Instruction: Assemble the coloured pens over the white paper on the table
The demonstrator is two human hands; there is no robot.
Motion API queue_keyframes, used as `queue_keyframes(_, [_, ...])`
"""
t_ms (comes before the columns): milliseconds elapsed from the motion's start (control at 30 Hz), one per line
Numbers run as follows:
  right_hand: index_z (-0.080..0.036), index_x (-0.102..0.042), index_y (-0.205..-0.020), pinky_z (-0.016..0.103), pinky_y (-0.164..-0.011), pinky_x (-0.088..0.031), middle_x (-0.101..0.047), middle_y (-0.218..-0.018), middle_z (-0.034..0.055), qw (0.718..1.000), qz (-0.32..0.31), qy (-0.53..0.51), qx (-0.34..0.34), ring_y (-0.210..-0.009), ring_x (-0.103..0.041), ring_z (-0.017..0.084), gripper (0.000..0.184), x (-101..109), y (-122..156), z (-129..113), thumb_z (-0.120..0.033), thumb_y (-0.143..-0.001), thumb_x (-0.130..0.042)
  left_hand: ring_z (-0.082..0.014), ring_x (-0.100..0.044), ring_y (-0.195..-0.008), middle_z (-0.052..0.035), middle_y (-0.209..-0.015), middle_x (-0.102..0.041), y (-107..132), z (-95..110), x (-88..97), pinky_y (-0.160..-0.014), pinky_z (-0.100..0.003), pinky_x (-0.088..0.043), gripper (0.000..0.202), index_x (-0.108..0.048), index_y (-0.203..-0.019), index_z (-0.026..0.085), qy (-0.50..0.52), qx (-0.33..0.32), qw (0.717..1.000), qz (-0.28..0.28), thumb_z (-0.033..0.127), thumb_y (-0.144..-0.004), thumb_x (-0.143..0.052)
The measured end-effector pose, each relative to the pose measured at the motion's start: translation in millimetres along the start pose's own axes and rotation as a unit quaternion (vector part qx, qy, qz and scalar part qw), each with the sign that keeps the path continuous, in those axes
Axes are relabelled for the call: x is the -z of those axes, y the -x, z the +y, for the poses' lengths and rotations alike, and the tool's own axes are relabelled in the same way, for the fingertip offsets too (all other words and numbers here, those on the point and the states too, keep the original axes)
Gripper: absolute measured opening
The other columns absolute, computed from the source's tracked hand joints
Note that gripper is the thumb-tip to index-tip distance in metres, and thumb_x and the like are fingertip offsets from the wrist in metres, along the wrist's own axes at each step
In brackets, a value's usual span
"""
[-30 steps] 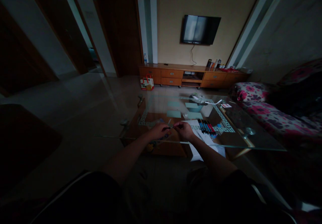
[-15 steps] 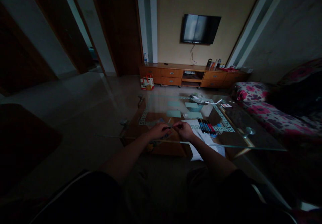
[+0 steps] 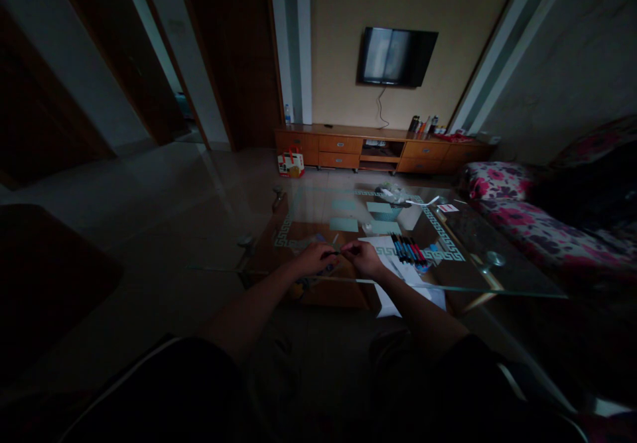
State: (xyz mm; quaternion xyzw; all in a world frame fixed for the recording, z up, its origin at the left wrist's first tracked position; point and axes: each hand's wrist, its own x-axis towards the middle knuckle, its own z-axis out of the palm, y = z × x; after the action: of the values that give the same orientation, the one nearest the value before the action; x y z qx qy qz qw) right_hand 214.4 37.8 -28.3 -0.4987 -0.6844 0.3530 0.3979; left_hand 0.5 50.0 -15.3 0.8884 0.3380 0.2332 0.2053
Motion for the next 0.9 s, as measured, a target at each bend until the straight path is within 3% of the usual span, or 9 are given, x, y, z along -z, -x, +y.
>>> queue_keyframes(433, [-0.017,-0.072,-0.086,0.030,-0.074,-0.053,-0.074,-0.084,0.0058,1.000,-0.001,0.005,0.022,-0.079,-0.068,0.018,0.014,0.3,1.2,-4.9,-0.028,-0.079,-0.066,-0.0138,-0.054,-0.068,-0.0020,-0.074,-0.064,-0.4,0.2,-1.7,-0.064,-0.023,-0.036,0.025,-0.069,-0.086,0.015,0.002,0.002,1.000,-0.005,0.032,-0.093,-0.053])
queue_keyframes(733, [-0.016,-0.070,-0.090,0.031,-0.076,-0.054,-0.073,-0.084,0.0052,0.998,-0.033,-0.059,-0.004,-0.078,-0.067,0.018,0.019,-3.2,-0.8,4.1,-0.025,-0.074,-0.070,-0.0139,-0.054,-0.069,-0.0025,-0.075,-0.065,-0.3,6.0,2.8,-0.064,-0.023,-0.036,0.025,-0.070,-0.088,0.015,0.004,0.003,1.000,-0.017,0.032,-0.093,-0.052])
queue_keyframes(900, [-0.016,-0.071,-0.089,0.030,-0.073,-0.053,-0.073,-0.083,0.0046,0.998,-0.048,-0.040,-0.013,-0.077,-0.067,0.018,0.020,-4.4,0.5,2.0,-0.031,-0.076,-0.067,-0.0140,-0.054,-0.070,-0.0023,-0.075,-0.064,-0.7,4.8,1.4,-0.065,-0.023,-0.036,0.024,-0.069,-0.088,0.016,0.001,-0.004,1.000,-0.007,0.032,-0.093,-0.052])
